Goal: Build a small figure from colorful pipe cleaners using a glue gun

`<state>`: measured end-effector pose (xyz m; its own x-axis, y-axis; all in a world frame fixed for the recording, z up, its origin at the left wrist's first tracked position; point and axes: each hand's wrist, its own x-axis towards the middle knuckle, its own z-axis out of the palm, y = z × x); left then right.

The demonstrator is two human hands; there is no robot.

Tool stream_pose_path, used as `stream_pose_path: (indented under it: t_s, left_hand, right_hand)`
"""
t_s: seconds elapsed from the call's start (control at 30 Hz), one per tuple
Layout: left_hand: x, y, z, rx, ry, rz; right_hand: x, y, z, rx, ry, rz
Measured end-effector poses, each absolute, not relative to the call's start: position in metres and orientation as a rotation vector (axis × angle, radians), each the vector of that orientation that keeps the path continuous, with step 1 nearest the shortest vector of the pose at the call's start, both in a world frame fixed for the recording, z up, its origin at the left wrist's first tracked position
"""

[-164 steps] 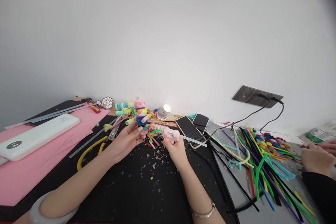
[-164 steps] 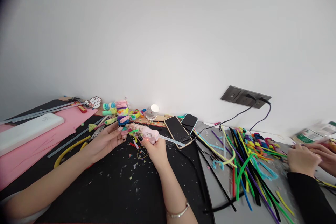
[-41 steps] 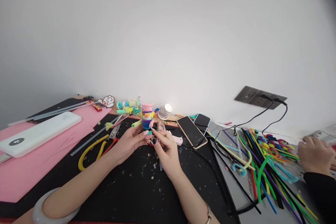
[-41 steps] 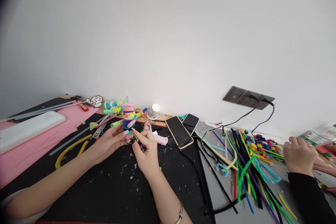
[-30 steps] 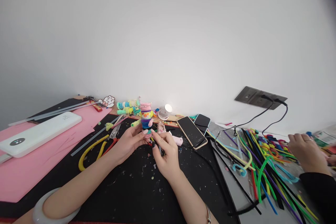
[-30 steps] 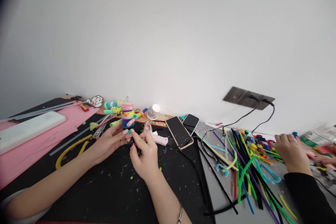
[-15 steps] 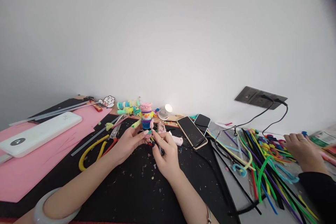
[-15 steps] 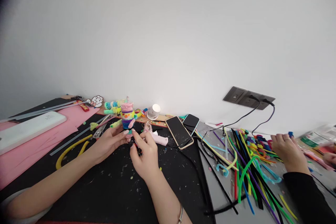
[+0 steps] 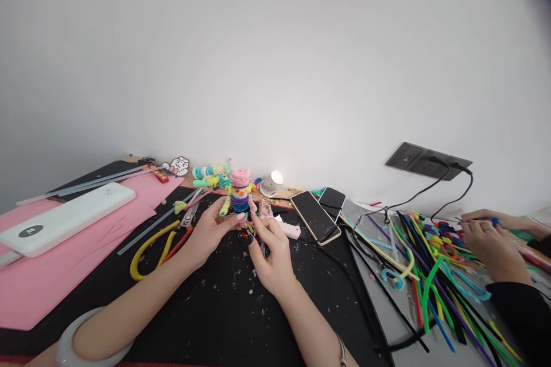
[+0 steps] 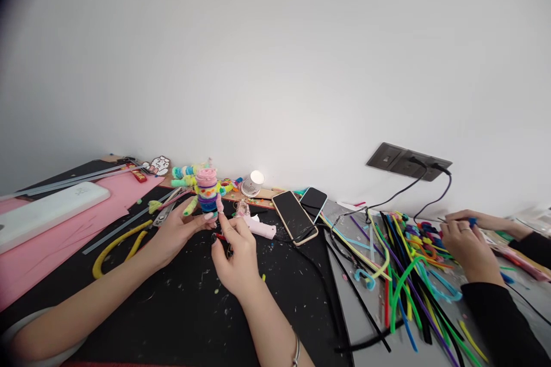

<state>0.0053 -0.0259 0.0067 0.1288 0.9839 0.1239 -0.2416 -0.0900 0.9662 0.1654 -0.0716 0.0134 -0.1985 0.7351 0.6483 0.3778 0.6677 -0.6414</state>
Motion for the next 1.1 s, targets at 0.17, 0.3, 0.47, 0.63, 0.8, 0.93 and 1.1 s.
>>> stream_pose_path:
  t_s: [0.17,0.3,0.47,0.63,0.8,0.93,1.1]
  left_hand:
    - [0.0057,-0.0285,0.0116,1.257,0.885,1.308]
    - [0.006,-0.0289,0.013,1.281,0.9,1.329]
    - [0.006,-0.0282,0.0137,1.304,0.911,1.356]
    - [0.0053,-0.0278,0.0133,1.337,0.93,1.357]
    - [0.0059,-0.0276,0.0137,1.357,0.958,1.357]
    - [0.0056,-0.0276,0.0127,1.393,0.963,1.351]
    - [0.0052,-0.0282,0.0116,1.39,0.953,1.347]
  right_hand:
    - [0.1645,-0.0717,0.0134,-0.908,-1.792,0.582]
    - [0.1644,-0.0711,0.0129,-0.894,-1.765,0.645]
    - [0.1637,-0.0708,0.0123,-0.885,-1.75,0.721]
    - [0.1633,-0.0705,0.0113,-0.889,-1.729,0.783]
    - [0.1642,-0.0692,0.0082,-0.889,-1.681,0.88]
    - [0.1646,-0.0679,0.0074,-0.876,-1.638,0.942]
    - [0.1639,-0.0677,0.0097,-0.852,-1.593,0.977]
